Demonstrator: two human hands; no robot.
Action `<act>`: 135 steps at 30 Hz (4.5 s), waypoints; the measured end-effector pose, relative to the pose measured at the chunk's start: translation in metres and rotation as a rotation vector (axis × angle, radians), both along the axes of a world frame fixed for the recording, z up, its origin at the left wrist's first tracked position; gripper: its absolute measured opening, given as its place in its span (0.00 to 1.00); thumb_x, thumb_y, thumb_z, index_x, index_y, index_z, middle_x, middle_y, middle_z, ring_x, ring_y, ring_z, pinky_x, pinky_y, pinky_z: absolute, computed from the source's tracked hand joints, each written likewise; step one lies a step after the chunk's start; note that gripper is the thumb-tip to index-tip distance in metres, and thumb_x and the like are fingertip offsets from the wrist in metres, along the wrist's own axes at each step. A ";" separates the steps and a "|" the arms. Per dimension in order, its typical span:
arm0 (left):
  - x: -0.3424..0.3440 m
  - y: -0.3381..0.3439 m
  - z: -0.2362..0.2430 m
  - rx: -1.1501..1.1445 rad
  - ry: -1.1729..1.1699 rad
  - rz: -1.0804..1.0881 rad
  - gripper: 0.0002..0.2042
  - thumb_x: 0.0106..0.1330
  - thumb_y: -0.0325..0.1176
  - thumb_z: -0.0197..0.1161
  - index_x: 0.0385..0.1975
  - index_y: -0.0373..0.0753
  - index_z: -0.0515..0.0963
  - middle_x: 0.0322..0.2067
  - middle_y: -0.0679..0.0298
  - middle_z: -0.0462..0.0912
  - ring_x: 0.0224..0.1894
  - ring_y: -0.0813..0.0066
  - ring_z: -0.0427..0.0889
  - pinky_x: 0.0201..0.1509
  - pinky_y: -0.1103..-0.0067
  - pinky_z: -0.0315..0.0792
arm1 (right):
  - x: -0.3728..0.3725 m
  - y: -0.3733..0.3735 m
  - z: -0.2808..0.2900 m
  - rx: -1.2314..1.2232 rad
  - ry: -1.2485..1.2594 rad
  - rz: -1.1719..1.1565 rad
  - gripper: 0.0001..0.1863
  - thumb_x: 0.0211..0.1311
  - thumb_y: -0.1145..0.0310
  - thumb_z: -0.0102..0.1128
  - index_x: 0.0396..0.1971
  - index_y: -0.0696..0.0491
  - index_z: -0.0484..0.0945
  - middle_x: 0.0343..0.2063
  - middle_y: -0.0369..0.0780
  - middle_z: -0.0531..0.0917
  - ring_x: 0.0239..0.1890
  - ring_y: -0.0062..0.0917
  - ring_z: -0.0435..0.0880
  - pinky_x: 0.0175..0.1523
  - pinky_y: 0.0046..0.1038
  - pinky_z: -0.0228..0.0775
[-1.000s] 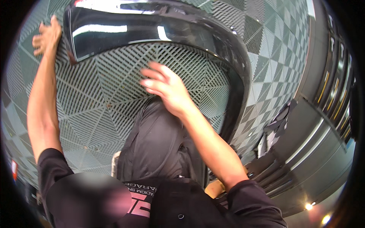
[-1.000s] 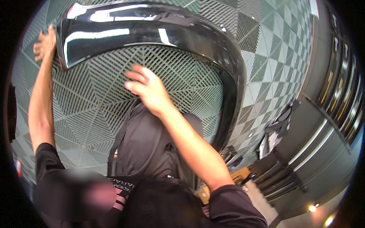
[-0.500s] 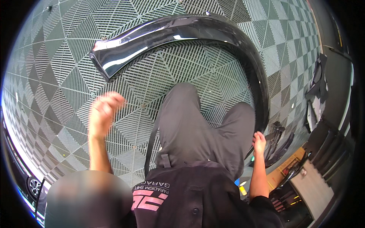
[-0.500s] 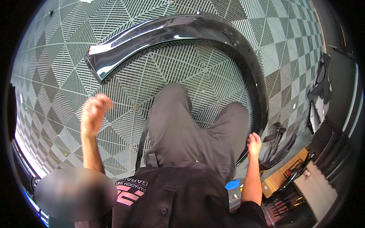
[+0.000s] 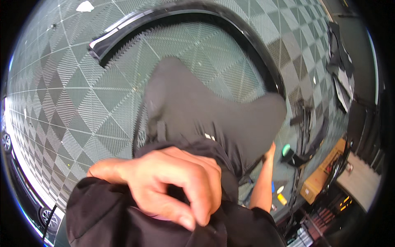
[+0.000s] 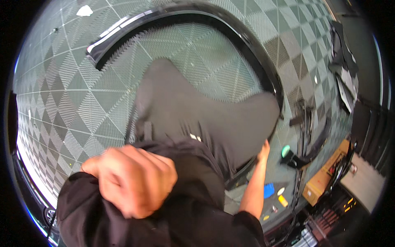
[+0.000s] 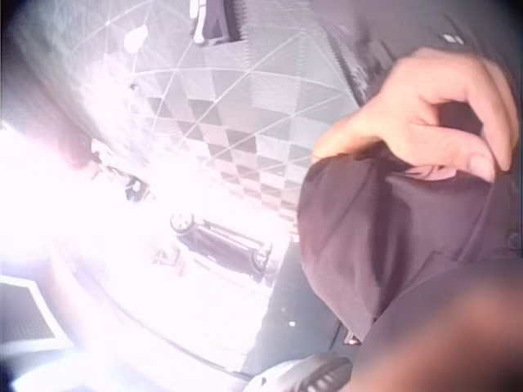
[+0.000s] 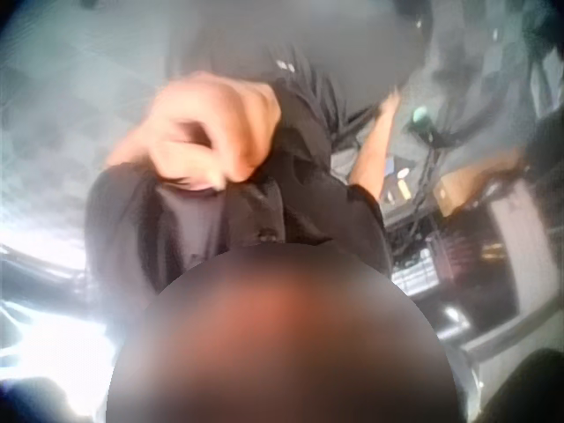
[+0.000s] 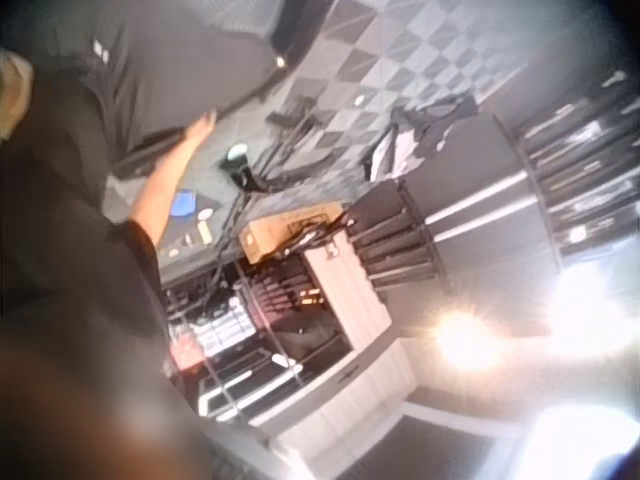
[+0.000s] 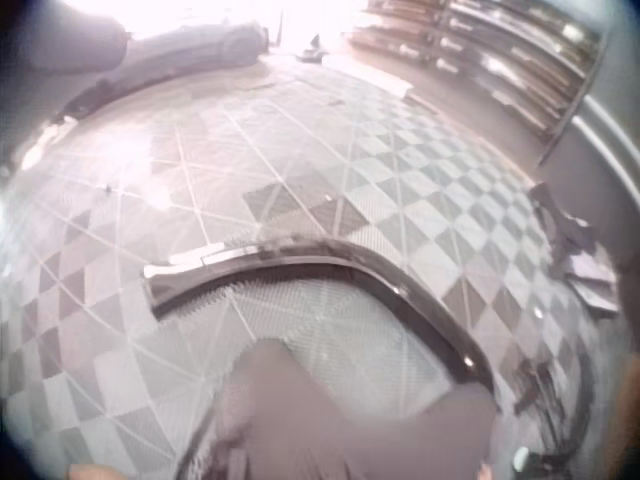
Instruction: The person removes a black car bumper from a vehicle, places it on the floor, wipes it with a blue cloth, and applies a dark substance from a small container using a brush to a specific area on the bumper.
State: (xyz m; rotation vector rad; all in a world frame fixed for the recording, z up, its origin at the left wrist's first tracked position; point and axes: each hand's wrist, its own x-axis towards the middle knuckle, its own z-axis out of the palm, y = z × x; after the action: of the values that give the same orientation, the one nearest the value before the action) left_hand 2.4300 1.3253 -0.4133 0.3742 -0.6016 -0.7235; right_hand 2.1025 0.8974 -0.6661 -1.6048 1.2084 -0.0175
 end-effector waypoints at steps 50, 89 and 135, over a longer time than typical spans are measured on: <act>0.143 0.210 -0.454 2.280 -1.029 0.907 0.35 0.63 0.47 0.59 0.65 0.31 0.60 0.66 0.47 0.58 0.69 0.46 0.53 0.73 0.56 0.42 | 0.608 0.470 -0.182 1.068 -0.673 0.100 0.30 0.62 0.34 0.57 0.33 0.51 0.77 0.26 0.33 0.80 0.25 0.13 0.75 0.28 0.17 0.67; 0.143 0.214 -0.458 2.223 -1.107 0.914 0.37 0.66 0.53 0.56 0.65 0.30 0.60 0.66 0.45 0.57 0.68 0.45 0.54 0.72 0.56 0.45 | 0.582 0.488 -0.217 1.342 -0.942 0.072 0.16 0.69 0.58 0.62 0.41 0.58 0.78 0.33 0.39 0.78 0.35 0.28 0.82 0.40 0.29 0.80; 0.141 0.215 -0.454 2.221 -1.025 0.928 0.39 0.59 0.50 0.63 0.64 0.30 0.60 0.66 0.45 0.57 0.69 0.43 0.52 0.72 0.52 0.43 | 0.553 0.485 -0.203 1.122 -0.682 0.300 0.19 0.62 0.74 0.66 0.51 0.63 0.75 0.41 0.43 0.83 0.41 0.28 0.84 0.49 0.29 0.79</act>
State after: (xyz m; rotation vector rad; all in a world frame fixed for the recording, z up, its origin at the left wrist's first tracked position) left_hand 2.5708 1.5403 -0.8669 2.9533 -0.1794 0.1222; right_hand 2.6558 1.3821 -0.8694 -0.6480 0.2822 0.2449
